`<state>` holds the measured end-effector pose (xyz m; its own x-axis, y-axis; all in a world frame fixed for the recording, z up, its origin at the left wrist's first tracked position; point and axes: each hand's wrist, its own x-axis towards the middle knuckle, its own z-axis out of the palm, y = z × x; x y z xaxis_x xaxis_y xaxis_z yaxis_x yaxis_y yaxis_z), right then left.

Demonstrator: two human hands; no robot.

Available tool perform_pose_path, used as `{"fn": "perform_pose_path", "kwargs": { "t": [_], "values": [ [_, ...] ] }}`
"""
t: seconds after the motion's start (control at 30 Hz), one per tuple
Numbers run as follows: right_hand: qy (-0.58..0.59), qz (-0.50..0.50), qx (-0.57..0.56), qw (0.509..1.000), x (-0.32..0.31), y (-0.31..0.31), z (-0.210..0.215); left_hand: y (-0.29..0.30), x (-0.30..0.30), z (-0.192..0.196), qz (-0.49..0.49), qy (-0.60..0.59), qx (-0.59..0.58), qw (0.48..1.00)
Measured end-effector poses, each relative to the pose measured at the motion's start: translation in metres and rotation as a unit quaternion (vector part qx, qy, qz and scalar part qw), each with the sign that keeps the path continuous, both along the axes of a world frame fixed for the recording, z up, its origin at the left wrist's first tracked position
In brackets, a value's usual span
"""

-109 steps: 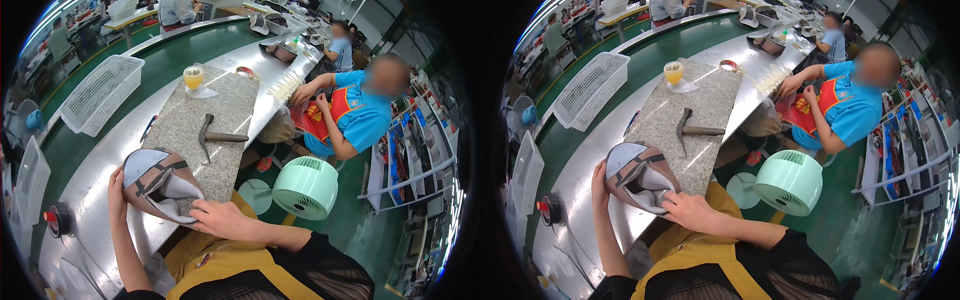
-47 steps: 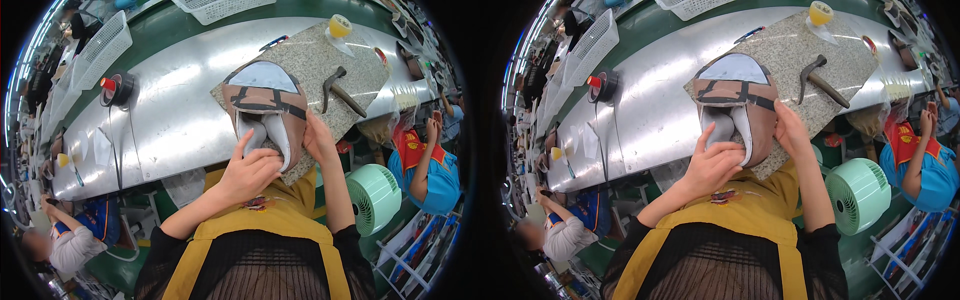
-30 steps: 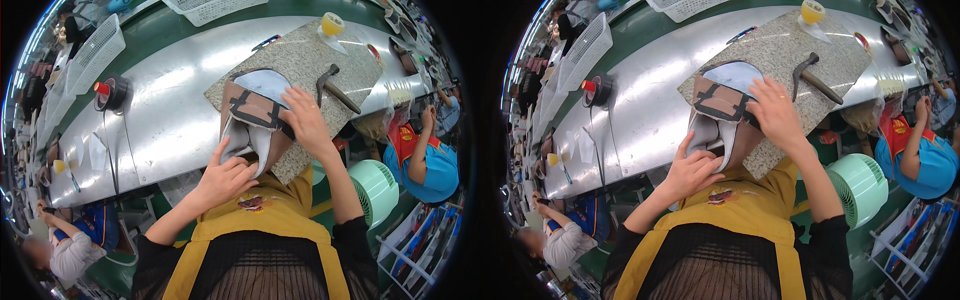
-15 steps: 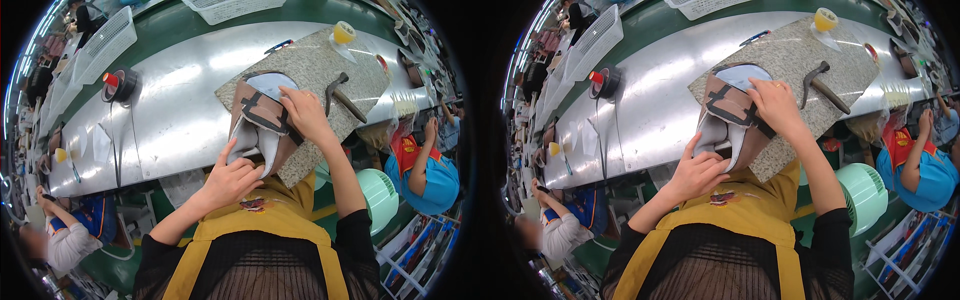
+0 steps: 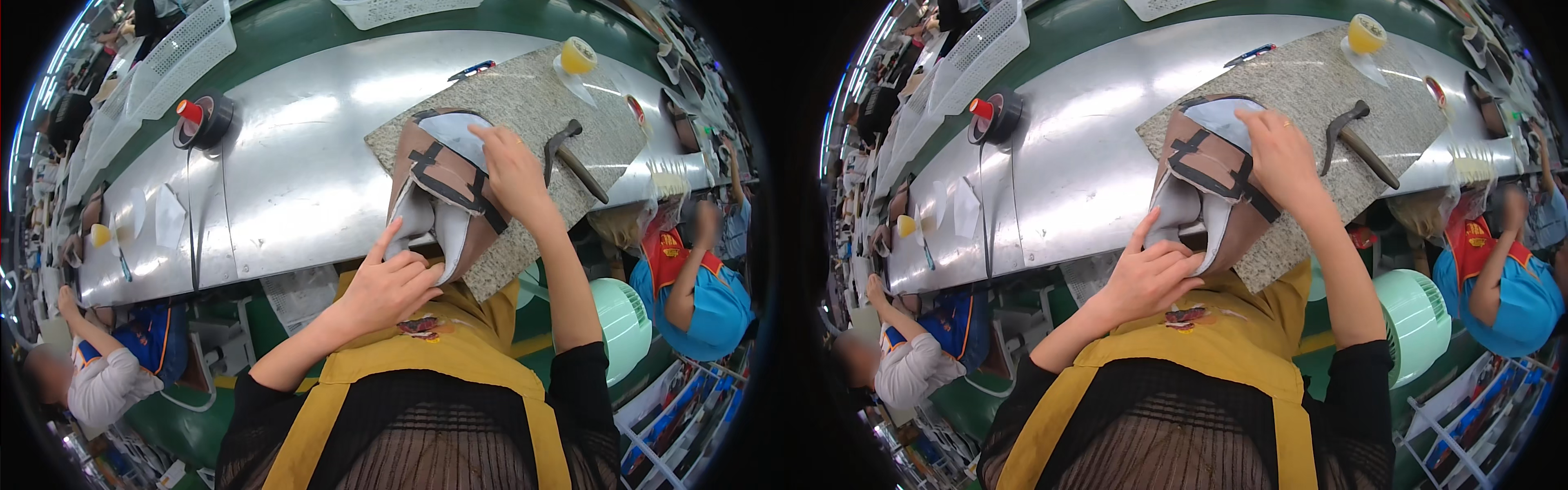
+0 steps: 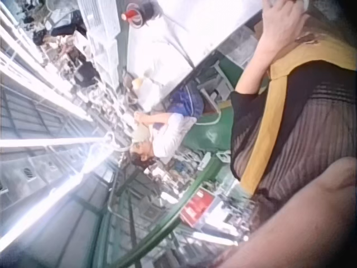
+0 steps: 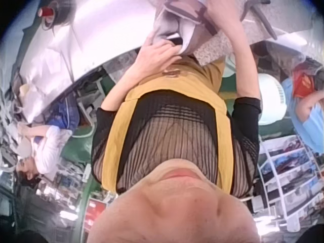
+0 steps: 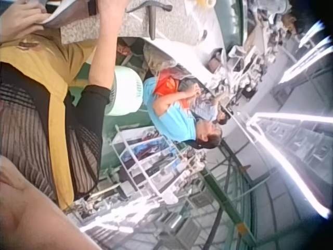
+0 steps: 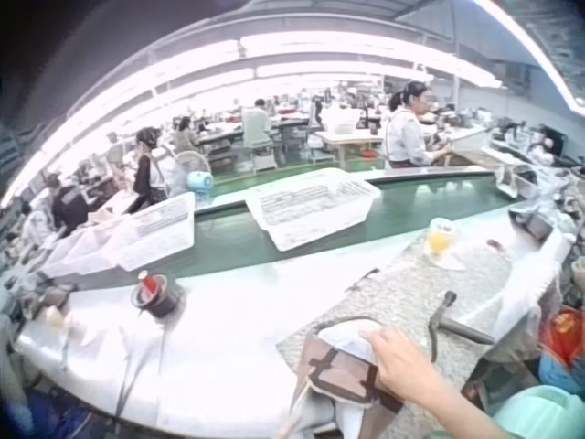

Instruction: The person assembles a shoe by hand, using a hammer to secure the sole to the upper. They repeatedly tap the shoe's edge and sole, flip the shoe to inspect the interior, and use a yellow sponge to wipe the surface. The process involves precise manual alignment and hammering.

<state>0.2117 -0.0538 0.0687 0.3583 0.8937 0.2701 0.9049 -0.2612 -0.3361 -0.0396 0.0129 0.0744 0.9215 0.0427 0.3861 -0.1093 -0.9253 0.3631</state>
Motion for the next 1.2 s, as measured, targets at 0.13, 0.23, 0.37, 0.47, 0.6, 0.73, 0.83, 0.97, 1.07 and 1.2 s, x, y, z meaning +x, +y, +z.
{"fn": "perform_pose_path", "kwargs": {
  "t": [0.13, 0.23, 0.37, 0.47, 0.6, 0.73, 0.83, 0.97, 1.07, 1.2],
  "values": [
    [-0.053, 0.035, 0.0, 0.998, -0.014, -0.02, -0.007, -0.001, 0.0, 0.0, 0.002, -0.004, -0.006, 1.0],
    [-0.075, 0.034, -0.006, 0.997, -0.016, -0.022, -0.01, -0.003, 0.001, -0.001, 0.002, -0.008, -0.012, 1.0],
    [0.072, 0.013, 0.004, 0.997, -0.008, -0.025, -0.01, -0.003, 0.0, -0.001, 0.005, -0.014, -0.015, 1.0],
    [0.039, 0.006, -0.003, 0.999, -0.015, -0.032, -0.008, -0.004, -0.002, -0.004, 0.014, -0.017, -0.019, 1.0],
    [-0.049, 0.03, -0.002, 0.998, -0.021, -0.031, -0.015, -0.006, -0.001, -0.005, 0.015, -0.026, -0.027, 0.999],
    [0.131, -0.018, 0.06, 0.989, -0.014, -0.04, -0.009, -0.008, -0.001, -0.001, 0.026, -0.038, -0.019, 0.999],
    [0.167, -0.075, 0.13, 0.974, -0.015, -0.06, -0.006, -0.01, 0.002, 0.004, 0.051, -0.061, -0.034, 0.996],
    [0.388, -0.127, 0.176, 0.896, -0.039, -0.094, -0.007, -0.013, 0.011, 0.006, 0.065, -0.11, -0.056, 0.99],
    [0.625, -0.135, 0.162, 0.751, -0.067, -0.111, -0.008, -0.017, 0.02, 0.01, 0.059, -0.13, -0.071, 0.987],
    [0.834, -0.071, 0.195, 0.512, -0.097, -0.103, -0.018, -0.024, 0.033, 0.007, 0.029, -0.132, -0.097, 0.986]
  ]
}}
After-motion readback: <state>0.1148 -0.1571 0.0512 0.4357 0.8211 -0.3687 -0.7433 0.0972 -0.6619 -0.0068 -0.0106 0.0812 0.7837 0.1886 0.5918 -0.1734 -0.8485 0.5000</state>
